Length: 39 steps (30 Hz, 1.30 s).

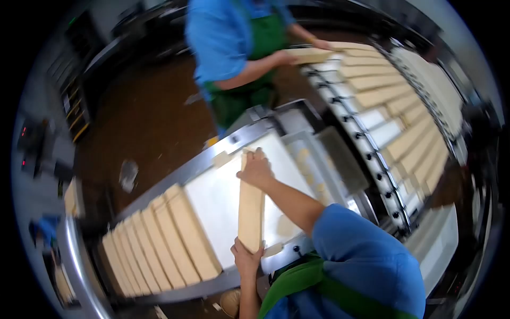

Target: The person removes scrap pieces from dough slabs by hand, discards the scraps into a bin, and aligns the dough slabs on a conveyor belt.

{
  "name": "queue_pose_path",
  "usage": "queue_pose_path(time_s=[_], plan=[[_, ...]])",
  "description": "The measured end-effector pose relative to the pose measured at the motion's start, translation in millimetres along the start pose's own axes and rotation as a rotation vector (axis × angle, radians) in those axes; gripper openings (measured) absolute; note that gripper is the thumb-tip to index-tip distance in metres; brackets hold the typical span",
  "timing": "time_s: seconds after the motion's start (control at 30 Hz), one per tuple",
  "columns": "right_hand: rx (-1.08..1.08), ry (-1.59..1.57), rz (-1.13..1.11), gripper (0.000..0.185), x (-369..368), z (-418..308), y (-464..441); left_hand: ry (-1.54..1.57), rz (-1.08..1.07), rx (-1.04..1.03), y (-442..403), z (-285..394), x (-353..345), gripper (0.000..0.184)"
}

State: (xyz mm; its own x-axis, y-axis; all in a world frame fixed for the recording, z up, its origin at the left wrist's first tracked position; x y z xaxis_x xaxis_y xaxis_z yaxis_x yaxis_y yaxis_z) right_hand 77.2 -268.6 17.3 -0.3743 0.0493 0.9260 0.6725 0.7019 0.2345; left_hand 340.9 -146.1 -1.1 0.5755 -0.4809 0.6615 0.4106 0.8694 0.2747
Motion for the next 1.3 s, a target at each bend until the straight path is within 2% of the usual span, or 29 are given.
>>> queue_pose_path(time_s=[0.03,0.07,0.13,0.17,0.23,0.3,0.33,0.4,0.47,0.5,0.57,0.6,0.63,0.67,0.7,0.77,0.8,0.93,1.1,1.17,1.23,1.3], plan=[[-0.078,0.070,0.000,0.090,0.5,24.0,-7.5,0.008,-0.054,-0.013,1.2,16.3,-9.3,0.080],[-0.110,-0.033,0.003,0.091,16.4,43.7,0.6,-0.005,-0.108,-0.069,0.9,31.9,-18.6,0.080],[-0.180,-0.152,0.043,0.091,37.2,79.2,13.5,-0.180,-0.125,-0.003,-5.5,57.2,-35.9,0.075],[-0.225,-0.257,0.096,0.088,41.4,95.3,18.2,-0.192,-0.149,-0.046,-8.6,62.2,-49.5,0.075],[-0.287,-0.377,0.170,0.084,57.3,136.4,20.6,-0.206,0.082,-0.112,-14.9,68.9,-74.9,0.073],[-0.399,-0.635,0.222,0.093,70.4,185.2,30.0,-0.153,0.120,-0.223,-15.7,98.3,-84.2,0.070],[-0.416,-0.690,0.301,0.089,84.7,210.4,39.1,-0.085,0.129,-0.274,-17.2,119.3,-91.9,0.068],[-0.444,-0.729,0.497,0.082,115.7,264.1,51.5,-0.022,0.131,-0.337,-24.0,157.8,-111.5,0.068],[-0.458,-0.731,0.621,0.079,154.8,324.0,60.1,-0.014,0.044,-0.519,-29.5,199.7,-135.3,0.076],[-0.515,-0.793,0.608,0.077,176.4,350.5,67.1,-0.020,0.041,-0.527,-31.2,222.1,-147.1,0.076],[-0.580,-0.689,0.679,0.078,191.5,414.0,52.6,0.047,0.010,-0.725,-32.8,274.0,-170.3,0.079],[-0.664,-0.712,0.642,0.080,208.7,434.3,54.6,0.043,0.010,-0.733,-33.8,296.9,-180.1,0.079],[-0.665,-0.720,0.648,0.080,220.1,458.8,50.4,0.022,-0.005,-0.845,-34.5,320.2,-188.9,0.080],[-0.709,-0.515,0.516,0.075,228.8,484.3,43.4,0.003,-0.019,-0.958,-36.6,339.4,-197.6,0.081],[-0.745,-0.311,0.380,0.072,235.3,507.9,36.9,-0.003,-0.017,-0.965,-43.4,352.0,-208.1,0.081],[-0.714,-0.235,0.346,0.066,235.0,556.2,18.9,0.218,-0.308,-0.864,-56.6,372.8,-231.1,0.081],[-0.682,-0.153,0.311,0.062,233.0,577.8,8.4,0.269,-0.362,-0.851,-57.8,382.6,-239.5,0.084],[-0.725,-0.161,0.401,0.062,246.4,634.9,-21.2,0.213,-0.501,-0.898,-71.2,395.6,-276.9,0.084],[-0.758,-0.284,0.290,0.065,264.7,663.5,-32.4,0.206,-0.509,-0.849,-67.0,414.4,-309.3,0.082],[-0.782,-0.330,0.274,0.066,253.8,680.2,-40.7,0.054,-0.436,-0.930,-65.5,421.0,-319.4,0.081],[-0.770,-0.107,0.670,0.061,247.5,684.6,-41.9,0.062,-0.443,-0.927,-65.2,426.7,-331.7,0.081],[-0.739,-0.155,0.641,0.059,252.2,695.2,-41.1,0.066,-0.451,-0.923,-65.8,430.9,-341.4,0.081]])
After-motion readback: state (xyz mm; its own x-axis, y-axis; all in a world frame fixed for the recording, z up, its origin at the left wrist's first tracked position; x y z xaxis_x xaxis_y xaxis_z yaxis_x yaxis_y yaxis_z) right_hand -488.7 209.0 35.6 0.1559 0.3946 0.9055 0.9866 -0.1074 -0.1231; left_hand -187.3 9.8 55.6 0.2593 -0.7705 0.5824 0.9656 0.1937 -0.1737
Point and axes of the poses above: each hand's wrist, its own y-axis away from the middle knuckle, its own x-axis out of the back of the hand, z = x × y, the point moved 1 cm from there along -y, towards the middle knuckle, and after that the axes turned 1 degree about z, right-handed, at the moved point
